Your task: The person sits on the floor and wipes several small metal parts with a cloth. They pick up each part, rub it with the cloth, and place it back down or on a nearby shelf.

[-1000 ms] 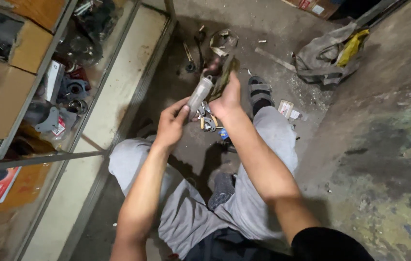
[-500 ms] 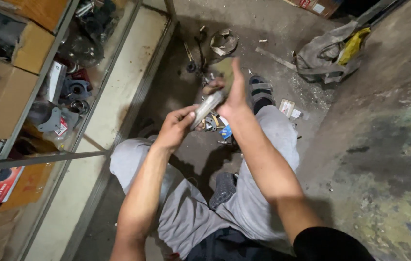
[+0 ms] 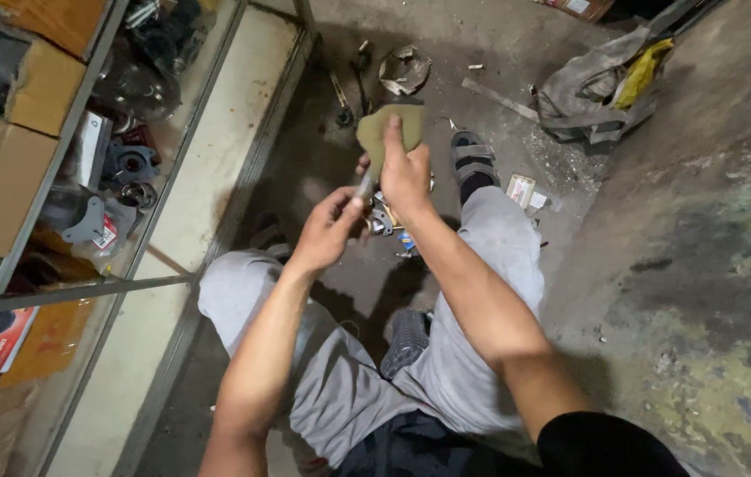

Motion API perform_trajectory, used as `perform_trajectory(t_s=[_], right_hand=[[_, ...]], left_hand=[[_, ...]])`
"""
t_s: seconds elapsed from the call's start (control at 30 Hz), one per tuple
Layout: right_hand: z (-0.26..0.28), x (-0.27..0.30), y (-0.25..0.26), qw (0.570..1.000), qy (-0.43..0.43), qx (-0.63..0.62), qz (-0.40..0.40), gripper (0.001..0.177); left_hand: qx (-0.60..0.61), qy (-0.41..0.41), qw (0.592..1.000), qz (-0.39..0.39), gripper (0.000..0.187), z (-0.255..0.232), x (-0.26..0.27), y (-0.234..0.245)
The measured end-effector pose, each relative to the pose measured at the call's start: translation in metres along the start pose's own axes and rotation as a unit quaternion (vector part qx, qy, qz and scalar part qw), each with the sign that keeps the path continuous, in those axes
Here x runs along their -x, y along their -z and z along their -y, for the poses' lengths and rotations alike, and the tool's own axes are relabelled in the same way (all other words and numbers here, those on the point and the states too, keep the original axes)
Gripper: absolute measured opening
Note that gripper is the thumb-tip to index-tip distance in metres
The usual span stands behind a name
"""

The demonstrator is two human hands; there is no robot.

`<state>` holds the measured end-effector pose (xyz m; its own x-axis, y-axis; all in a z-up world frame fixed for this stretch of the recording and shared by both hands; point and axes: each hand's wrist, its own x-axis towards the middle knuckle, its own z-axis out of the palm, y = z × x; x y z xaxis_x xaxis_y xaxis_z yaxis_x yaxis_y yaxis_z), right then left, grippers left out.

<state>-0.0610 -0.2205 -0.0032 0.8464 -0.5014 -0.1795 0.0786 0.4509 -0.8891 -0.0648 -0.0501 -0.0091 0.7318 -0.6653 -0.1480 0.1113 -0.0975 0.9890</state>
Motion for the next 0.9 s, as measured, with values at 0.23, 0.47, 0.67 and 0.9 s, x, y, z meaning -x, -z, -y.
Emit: perform_trajectory(t_s=[0.23,0.47,0.67,0.9], right_hand=[[0.026,0.012,-0.007,0.973,-0.111,-0.193,-0.057,0.049],[-0.012,0.015,-0.018,0.996,-0.037,-0.046,0.065,0.051],[-0.007,0.007,-0.007,0.985,-0.103,0.103,0.093,0.050],[0.061,0.019,-0.017,0.814,0.356,0.428,0.163,0.079]], left_hand=[[0.102,0.086,0.989,-0.070,0.044,-0.007,0.002,-0.001],[-0.052,0.014,0.992,-0.117,0.046,-0.009,0.004,-0.005],[-0.115,0.025,0.988,-0.102,0.048,0.000,0.001,0.002],[0.166,0.059,0.975,-0.133,0.046,0.002,-0.010,0.011]])
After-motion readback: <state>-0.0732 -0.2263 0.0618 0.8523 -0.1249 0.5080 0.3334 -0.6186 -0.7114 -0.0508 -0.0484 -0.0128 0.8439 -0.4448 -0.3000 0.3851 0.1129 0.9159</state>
